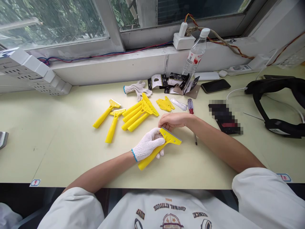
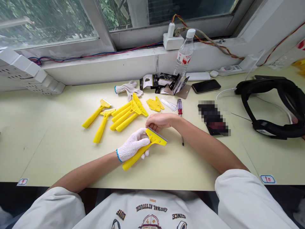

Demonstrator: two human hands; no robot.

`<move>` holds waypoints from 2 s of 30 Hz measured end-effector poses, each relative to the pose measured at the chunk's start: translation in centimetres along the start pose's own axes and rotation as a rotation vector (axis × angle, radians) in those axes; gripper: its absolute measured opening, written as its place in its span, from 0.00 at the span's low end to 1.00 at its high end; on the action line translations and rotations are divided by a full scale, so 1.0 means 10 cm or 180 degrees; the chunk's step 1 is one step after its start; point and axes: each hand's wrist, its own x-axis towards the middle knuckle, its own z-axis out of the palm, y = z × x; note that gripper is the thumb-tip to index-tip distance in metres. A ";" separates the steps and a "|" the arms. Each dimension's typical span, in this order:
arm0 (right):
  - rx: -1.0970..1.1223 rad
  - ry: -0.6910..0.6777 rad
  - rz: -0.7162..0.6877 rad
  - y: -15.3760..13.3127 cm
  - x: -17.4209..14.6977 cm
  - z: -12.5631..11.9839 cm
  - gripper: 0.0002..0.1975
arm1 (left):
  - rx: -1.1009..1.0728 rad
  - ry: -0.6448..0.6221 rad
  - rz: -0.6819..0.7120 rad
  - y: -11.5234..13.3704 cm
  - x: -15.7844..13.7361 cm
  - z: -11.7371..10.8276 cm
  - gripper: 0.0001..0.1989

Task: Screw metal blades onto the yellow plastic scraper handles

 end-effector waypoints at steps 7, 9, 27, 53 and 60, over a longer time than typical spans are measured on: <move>0.0312 -0.0098 -0.0171 0.07 0.04 -0.07 0.09 | -0.0150 -0.0048 0.0119 -0.07 0.01 -0.06 0.23; 0.0324 -0.0181 -0.0203 0.08 0.04 -0.09 0.10 | -0.0212 -0.0035 0.0113 -0.08 0.01 -0.07 0.24; -0.1064 0.0131 -0.0500 -0.05 -0.17 -0.19 0.16 | -0.0375 -0.0005 0.0104 -0.07 0.00 -0.07 0.25; -0.2961 0.1416 -0.0491 -0.10 -0.34 -0.48 0.04 | -0.0093 -0.0108 0.0045 -0.01 0.01 -0.02 0.21; -0.2955 0.1423 -0.0465 -0.13 -0.33 -0.41 0.03 | -0.0019 -0.0116 0.0128 -0.06 0.01 -0.05 0.21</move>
